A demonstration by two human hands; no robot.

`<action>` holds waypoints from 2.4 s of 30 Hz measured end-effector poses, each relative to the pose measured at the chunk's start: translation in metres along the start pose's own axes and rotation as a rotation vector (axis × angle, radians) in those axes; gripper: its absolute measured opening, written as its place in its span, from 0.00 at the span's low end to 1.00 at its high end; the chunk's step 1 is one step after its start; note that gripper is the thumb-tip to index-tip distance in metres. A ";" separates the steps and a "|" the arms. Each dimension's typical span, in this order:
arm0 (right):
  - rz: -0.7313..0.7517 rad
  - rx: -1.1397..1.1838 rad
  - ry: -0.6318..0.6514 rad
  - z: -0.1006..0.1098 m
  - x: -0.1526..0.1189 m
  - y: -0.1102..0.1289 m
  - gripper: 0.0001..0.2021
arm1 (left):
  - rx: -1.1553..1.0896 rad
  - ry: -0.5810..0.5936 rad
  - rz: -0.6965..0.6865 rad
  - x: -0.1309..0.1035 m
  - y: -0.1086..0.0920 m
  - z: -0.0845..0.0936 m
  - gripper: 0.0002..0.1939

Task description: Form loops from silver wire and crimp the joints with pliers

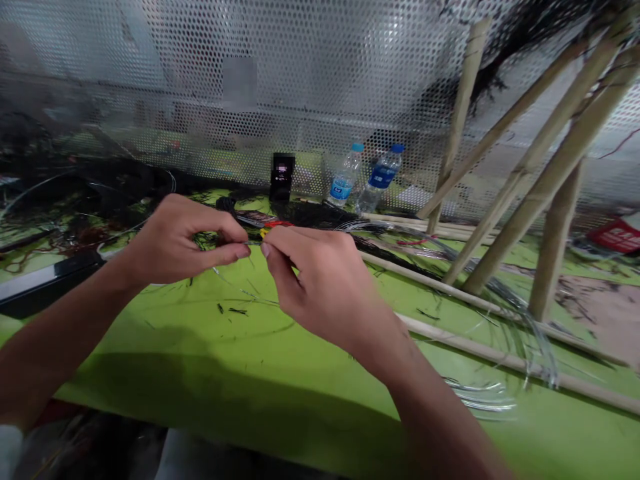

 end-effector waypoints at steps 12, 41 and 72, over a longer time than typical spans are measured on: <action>-0.020 -0.038 -0.090 -0.008 -0.002 -0.002 0.10 | 0.130 0.073 0.396 -0.002 -0.016 -0.006 0.13; -0.055 0.006 -0.093 0.003 0.000 -0.003 0.12 | -0.244 -0.168 0.129 -0.007 0.008 -0.015 0.11; 0.026 -0.089 -0.086 -0.010 -0.002 -0.011 0.09 | -0.301 0.100 0.531 -0.003 0.001 -0.015 0.18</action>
Point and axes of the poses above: each hand's wrist, its own x-axis towards the middle knuckle, its own z-axis out of the back of the hand, y = z × x, the point moved 2 cm from there along x, towards the middle knuckle, and after that the axes turned 6 degrees about -y, right-handed, at the moved point
